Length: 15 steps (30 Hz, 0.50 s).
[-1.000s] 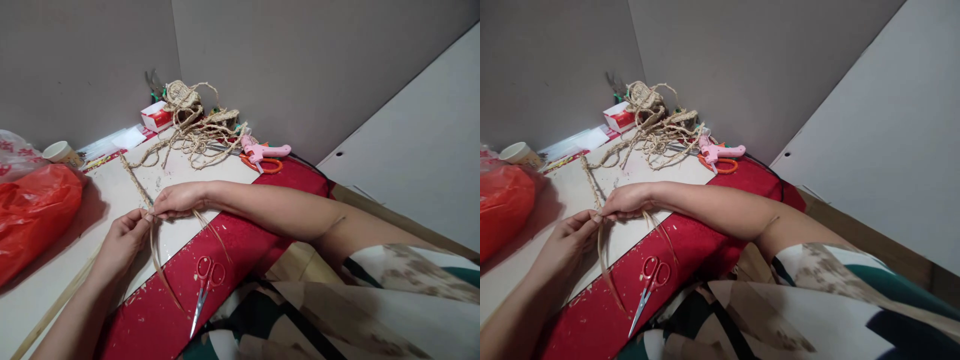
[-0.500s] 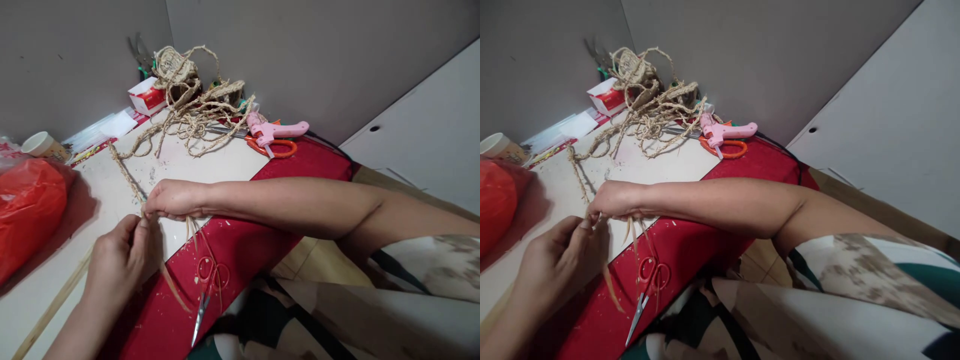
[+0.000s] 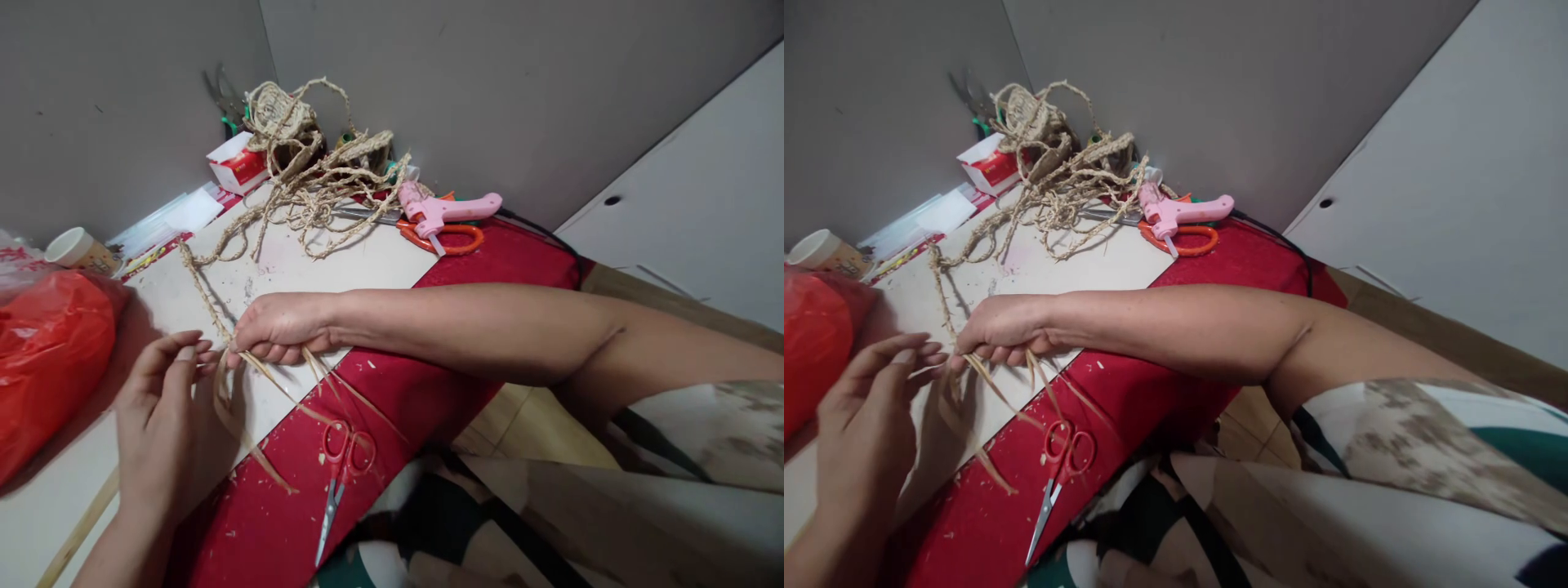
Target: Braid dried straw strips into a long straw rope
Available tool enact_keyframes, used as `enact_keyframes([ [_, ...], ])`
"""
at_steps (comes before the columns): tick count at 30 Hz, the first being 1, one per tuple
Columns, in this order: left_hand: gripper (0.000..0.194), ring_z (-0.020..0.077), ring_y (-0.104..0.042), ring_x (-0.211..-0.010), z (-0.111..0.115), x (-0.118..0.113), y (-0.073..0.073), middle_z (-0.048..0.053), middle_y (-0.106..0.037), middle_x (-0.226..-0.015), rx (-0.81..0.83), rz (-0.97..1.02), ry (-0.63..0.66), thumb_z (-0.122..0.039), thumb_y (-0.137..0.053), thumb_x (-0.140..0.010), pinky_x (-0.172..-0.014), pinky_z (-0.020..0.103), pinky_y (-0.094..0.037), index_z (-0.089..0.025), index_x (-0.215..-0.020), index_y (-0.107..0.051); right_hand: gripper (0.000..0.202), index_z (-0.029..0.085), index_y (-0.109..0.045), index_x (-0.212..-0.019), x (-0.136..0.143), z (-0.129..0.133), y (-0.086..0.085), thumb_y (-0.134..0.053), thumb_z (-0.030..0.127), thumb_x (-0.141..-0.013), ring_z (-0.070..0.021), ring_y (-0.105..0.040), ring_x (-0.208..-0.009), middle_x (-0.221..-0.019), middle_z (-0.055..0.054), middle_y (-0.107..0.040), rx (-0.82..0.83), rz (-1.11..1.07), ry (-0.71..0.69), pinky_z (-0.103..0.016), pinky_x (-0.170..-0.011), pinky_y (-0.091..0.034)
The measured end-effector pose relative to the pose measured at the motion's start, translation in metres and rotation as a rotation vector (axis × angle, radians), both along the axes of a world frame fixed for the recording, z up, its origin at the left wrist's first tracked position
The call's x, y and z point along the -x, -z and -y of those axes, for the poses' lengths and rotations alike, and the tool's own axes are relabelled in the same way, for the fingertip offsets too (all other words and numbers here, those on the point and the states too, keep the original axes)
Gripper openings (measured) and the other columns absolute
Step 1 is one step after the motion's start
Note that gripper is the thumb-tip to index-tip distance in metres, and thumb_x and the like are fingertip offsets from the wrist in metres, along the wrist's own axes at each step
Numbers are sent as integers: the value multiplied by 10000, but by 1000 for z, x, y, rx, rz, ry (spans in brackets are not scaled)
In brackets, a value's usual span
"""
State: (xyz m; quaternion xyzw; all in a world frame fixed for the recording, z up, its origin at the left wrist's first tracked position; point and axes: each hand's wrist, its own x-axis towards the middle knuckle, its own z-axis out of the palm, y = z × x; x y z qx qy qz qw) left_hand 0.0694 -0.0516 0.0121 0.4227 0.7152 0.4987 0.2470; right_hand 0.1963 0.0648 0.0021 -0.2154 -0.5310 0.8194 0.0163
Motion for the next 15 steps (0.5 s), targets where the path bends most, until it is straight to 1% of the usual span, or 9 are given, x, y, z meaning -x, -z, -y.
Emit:
enact_keyframes([
  [1,191,137,-595,-726,-3,0,1,17,-651,-854,61,198,22,-311,-637,-785,-657,223,-467,-211,-946,-655,146,101,-534,-706,0,-1,1,-461,123,-830,-11,-159,-334,-427,118,-250,-8,-7,-19,-115,-315,-118],
  [2,185,121,-581,-668,-6,1,3,13,-644,-811,122,351,53,-306,-655,-766,-591,202,-456,-202,-920,-657,150,103,-527,-697,1,-1,1,-460,125,-830,-11,-155,-334,-429,117,-252,-23,-10,-35,-118,-316,-116],
  [3,170,101,-552,-613,-7,2,6,4,-627,-758,173,445,83,-304,-670,-754,-533,178,-428,-193,-881,-656,156,107,-515,-686,1,-1,2,-461,127,-831,-12,-148,-335,-429,118,-251,-44,-6,-48,-124,-318,-114],
  [4,164,85,-522,-576,-8,3,8,-5,-606,-717,207,478,110,-311,-681,-749,-495,156,-397,-185,-852,-656,159,112,-507,-681,1,-1,2,-461,130,-832,-14,-143,-335,-428,118,-250,-73,4,-56,-131,-321,-115],
  [7,216,65,-485,-548,-8,11,15,-10,-598,-674,253,366,145,-343,-723,-728,-462,125,-349,-171,-855,-692,147,123,-511,-701,-1,-1,1,-456,127,-838,-34,-174,-339,-410,108,-269,-229,44,-79,-162,-338,-135],
  [10,282,75,-498,-565,-8,21,18,11,-642,-701,288,276,200,-381,-750,-707,-488,132,-369,-166,-886,-719,137,117,-546,-717,-3,-2,-3,-470,119,-831,-54,-222,-367,-405,91,-289,-481,84,-106,-198,-377,-165],
  [12,295,89,-521,-591,-10,25,18,27,-665,-726,319,250,240,-411,-751,-703,-536,148,-406,-165,-864,-724,128,96,-585,-719,-4,-3,-6,-499,109,-812,-62,-300,-424,-448,61,-375,-687,103,-111,-213,-428,-222],
  [14,304,105,-539,-612,-11,26,18,31,-664,-722,337,237,268,-429,-749,-701,-571,168,-430,-166,-852,-726,133,68,-626,-745,-5,-2,-9,-509,92,-804,-74,-399,-524,-563,8,-516,-878,124,-121,-217,-502,-286],
  [15,304,107,-536,-600,-12,25,18,25,-652,-695,342,233,268,-431,-751,-696,-564,174,-431,-166,-842,-725,152,58,-643,-776,-5,-1,-10,-498,86,-811,-81,-430,-573,-633,-19,-570,-953,136,-128,-217,-536,-305],
])
